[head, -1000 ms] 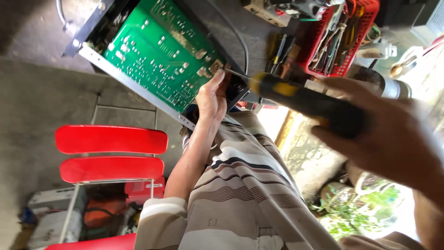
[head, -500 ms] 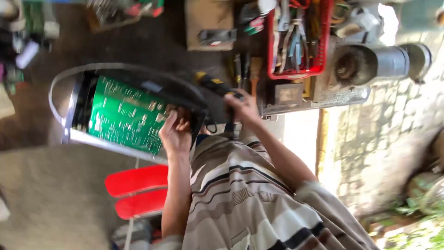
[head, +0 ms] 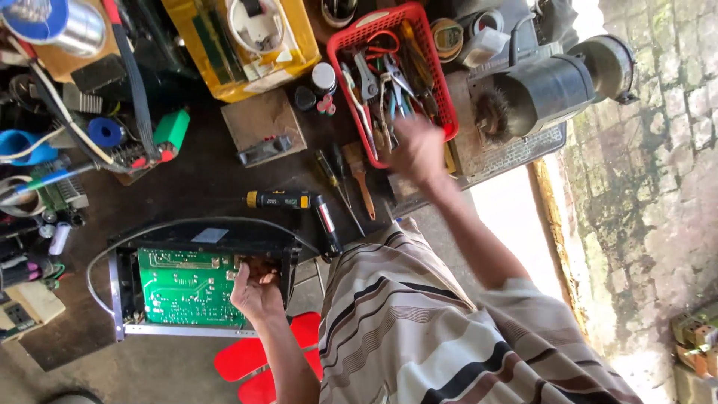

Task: Disassembling an electronic device by removing screws from a circuit board and disconnecting wire harnesses.

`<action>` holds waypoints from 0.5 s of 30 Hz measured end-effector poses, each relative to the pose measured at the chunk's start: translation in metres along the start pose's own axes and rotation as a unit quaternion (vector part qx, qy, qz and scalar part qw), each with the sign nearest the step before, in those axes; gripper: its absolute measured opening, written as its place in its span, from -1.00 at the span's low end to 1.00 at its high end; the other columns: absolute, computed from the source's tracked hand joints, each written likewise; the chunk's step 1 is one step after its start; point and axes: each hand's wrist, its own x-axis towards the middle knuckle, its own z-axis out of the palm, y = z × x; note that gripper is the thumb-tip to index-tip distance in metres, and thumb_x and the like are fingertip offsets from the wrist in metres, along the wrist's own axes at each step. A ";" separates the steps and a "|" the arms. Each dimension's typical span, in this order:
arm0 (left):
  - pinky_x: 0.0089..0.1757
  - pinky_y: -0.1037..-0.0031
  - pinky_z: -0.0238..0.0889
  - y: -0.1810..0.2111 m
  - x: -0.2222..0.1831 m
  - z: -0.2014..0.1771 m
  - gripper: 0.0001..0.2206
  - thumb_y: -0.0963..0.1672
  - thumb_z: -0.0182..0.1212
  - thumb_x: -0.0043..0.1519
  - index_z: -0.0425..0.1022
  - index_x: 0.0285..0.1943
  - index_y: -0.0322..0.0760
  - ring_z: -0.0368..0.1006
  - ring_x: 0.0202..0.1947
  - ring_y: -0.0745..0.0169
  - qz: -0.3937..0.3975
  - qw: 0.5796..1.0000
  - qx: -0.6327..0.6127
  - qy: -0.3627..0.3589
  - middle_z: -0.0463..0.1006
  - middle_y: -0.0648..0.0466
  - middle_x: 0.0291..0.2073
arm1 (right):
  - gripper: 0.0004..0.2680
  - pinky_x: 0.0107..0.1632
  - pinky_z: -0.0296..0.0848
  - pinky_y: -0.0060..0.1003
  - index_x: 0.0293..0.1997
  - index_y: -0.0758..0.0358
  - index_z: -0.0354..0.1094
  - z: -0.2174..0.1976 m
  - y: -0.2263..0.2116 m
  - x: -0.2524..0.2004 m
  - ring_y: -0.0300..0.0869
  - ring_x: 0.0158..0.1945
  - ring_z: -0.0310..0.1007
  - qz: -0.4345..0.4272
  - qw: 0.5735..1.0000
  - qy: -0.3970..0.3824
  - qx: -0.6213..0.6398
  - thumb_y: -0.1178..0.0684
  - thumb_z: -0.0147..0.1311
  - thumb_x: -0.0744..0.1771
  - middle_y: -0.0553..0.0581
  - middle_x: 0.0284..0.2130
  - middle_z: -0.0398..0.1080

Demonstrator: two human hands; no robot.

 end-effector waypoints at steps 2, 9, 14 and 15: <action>-0.35 0.41 0.37 0.002 -0.024 0.032 -0.69 -0.19 0.37 0.08 0.46 -0.01 -0.30 0.48 -0.24 0.03 0.079 0.996 -0.031 0.036 0.56 -0.07 -0.22 | -0.75 -0.52 0.49 -0.35 0.09 0.22 0.32 -0.043 0.041 0.057 -0.16 -0.40 0.50 -0.050 0.966 0.145 -0.206 0.18 0.29 0.34 0.17 -0.36 0.54; 0.03 0.24 0.33 0.005 -0.039 0.054 -0.41 -0.01 0.33 0.03 0.35 0.28 -0.19 0.40 0.04 0.07 0.024 0.992 -0.077 0.101 0.47 -0.02 -0.01 | -0.24 0.39 0.13 0.38 0.50 0.04 0.13 -0.095 0.171 0.151 0.42 0.41 -0.06 0.068 0.932 0.035 -0.353 -0.24 0.80 0.31 0.57 0.34 -0.06; -0.07 0.26 0.33 0.002 -0.028 0.043 -0.49 0.00 0.33 0.06 0.41 0.19 -0.21 0.39 -0.08 0.12 0.029 0.992 -0.058 0.113 0.47 0.01 -0.10 | -0.26 0.24 0.03 0.60 0.50 -0.12 0.17 -0.125 0.169 0.164 0.34 0.39 0.12 -0.005 0.936 0.069 -0.345 -0.10 0.68 0.21 0.53 0.33 0.09; -0.07 0.26 0.33 0.001 -0.030 0.048 -0.49 0.00 0.33 0.06 0.41 0.19 -0.21 0.39 -0.08 0.12 0.030 0.992 -0.058 0.113 0.47 0.01 -0.10 | -0.26 0.24 0.03 0.60 0.50 -0.12 0.17 -0.136 0.188 0.163 0.34 0.39 0.12 -0.005 0.937 0.069 -0.344 -0.10 0.68 0.21 0.53 0.33 0.09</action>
